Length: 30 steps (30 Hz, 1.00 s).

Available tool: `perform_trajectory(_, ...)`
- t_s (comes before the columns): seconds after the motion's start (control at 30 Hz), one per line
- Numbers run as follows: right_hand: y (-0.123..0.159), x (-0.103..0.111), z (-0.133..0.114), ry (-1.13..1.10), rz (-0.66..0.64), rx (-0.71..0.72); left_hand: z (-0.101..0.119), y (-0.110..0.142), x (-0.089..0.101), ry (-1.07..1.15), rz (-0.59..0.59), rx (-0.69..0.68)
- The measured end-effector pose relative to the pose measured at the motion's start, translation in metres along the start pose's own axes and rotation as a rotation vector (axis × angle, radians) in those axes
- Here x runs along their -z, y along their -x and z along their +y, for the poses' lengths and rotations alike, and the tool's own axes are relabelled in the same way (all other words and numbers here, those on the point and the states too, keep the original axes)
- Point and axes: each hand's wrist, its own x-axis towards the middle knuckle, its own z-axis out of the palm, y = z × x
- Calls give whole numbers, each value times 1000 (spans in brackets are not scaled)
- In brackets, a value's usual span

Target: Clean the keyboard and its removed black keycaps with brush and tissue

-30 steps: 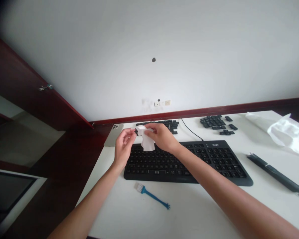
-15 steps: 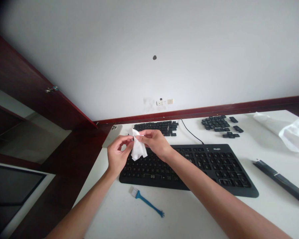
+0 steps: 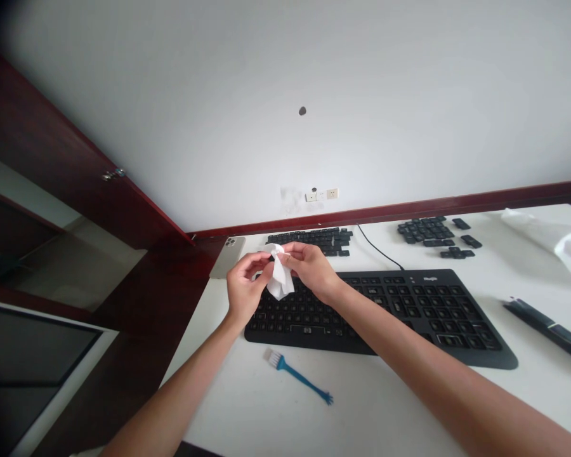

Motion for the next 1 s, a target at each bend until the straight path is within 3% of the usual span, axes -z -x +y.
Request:
perform_trajectory(0.63,-1,9,-9,112,63,4,-7,-10,4,219,14,130)
perform_trajectory(0.73,-5,16,-15,119,162,68,-8,-13,5,333,34,202)
perform_trajectory(0.87,-7,18,-26,189,331,274,-7,-14,5,516,27,341)
perform_trajectory(1.0,-1,7,-28,223,301,353,-6,-13,4,576,11,400)
